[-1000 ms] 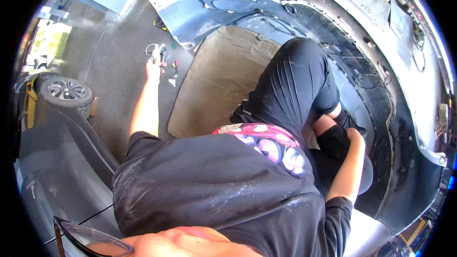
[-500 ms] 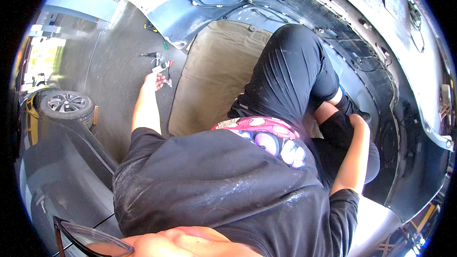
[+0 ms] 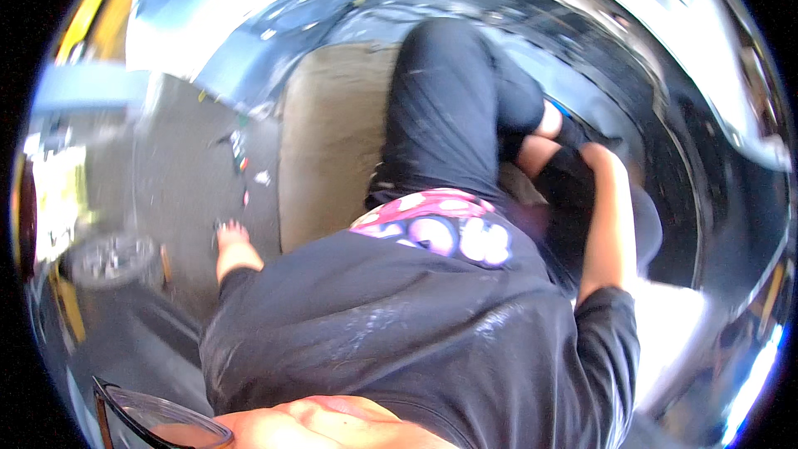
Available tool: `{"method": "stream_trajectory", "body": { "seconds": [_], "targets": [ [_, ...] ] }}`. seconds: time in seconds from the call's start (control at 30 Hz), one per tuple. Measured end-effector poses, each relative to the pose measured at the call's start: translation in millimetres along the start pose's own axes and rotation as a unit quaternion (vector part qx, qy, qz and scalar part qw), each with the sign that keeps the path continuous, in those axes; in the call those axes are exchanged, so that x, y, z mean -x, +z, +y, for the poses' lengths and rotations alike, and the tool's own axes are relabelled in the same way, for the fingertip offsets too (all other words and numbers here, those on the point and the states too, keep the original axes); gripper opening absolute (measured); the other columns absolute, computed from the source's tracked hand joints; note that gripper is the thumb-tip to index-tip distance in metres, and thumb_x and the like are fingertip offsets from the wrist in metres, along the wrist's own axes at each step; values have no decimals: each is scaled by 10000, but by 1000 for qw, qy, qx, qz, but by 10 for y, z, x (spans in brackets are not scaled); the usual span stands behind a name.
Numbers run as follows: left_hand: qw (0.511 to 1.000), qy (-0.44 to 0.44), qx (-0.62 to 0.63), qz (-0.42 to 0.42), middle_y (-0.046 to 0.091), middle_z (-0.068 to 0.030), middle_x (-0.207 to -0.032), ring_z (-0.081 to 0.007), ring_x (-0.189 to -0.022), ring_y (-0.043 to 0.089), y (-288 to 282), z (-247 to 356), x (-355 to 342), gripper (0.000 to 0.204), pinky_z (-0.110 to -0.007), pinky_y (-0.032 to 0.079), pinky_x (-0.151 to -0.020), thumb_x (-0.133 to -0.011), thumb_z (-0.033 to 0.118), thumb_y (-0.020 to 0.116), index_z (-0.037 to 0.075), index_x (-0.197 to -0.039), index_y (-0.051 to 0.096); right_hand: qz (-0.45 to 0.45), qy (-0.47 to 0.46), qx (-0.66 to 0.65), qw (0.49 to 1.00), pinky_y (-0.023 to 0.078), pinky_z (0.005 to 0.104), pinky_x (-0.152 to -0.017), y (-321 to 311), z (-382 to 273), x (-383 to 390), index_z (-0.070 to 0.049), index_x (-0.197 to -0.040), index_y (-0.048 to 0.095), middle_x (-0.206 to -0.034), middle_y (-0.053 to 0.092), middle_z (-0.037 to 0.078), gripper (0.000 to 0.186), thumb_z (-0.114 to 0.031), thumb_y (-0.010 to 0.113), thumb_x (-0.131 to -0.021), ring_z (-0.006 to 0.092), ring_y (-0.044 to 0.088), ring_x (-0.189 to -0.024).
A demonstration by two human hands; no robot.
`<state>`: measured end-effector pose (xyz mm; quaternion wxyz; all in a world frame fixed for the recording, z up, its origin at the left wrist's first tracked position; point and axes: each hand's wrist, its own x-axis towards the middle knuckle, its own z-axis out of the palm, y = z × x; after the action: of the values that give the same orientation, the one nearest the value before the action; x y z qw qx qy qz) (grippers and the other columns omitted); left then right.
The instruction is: The person removes and detaches electrical wiring connectors and components from an automotive bumper assembly using a trim removal pry tool and their hands.
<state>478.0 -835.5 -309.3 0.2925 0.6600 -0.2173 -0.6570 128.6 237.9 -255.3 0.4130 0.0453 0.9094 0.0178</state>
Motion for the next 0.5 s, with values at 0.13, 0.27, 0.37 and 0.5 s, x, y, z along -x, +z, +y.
{"method": "stream_trajectory", "body": {
  "seconds": [0.13,0.27,0.37,0.5],
  "targets": [
    [985,-64,-110,-115,468,46,-1668,-167,-1487,468,-372,-60,106,602,-506,389,-1183,-1049,495,411,217,-1577,489,12,74,-55,996,460,460,-1154,-264,-548,338,-59,-1348,725,-1487,628,169,485,-316,481,-1017,340,581,-1413],
    [974,-166,-92,120,599,-71,-1549,-177,-1408,567,-47,57,135,567,-476,458,-1130,-1039,518,473,161,-1452,625,14,129,-85,988,464,446,-1149,-614,-853,1008,-80,-1358,725,-1480,640,156,507,-362,499,-1003,331,592,-1406],
    [974,-95,-123,162,647,-117,-1482,-209,-1355,610,490,215,252,544,-476,489,-1094,-1025,484,527,120,-1406,661,12,146,-75,986,480,416,-1117,-719,-957,1314,-118,-1349,742,-1436,685,130,532,-428,517,-980,294,631,-1368],
    [964,122,-235,30,677,-150,-1406,-268,-1288,647,1793,200,552,508,-492,516,-1048,-1002,404,603,64,-1375,665,29,152,-101,983,491,410,-1086,-715,-894,1533,-124,-1325,761,-1405,711,110,503,-400,504,-992,278,666,-1323]
  ]
}}
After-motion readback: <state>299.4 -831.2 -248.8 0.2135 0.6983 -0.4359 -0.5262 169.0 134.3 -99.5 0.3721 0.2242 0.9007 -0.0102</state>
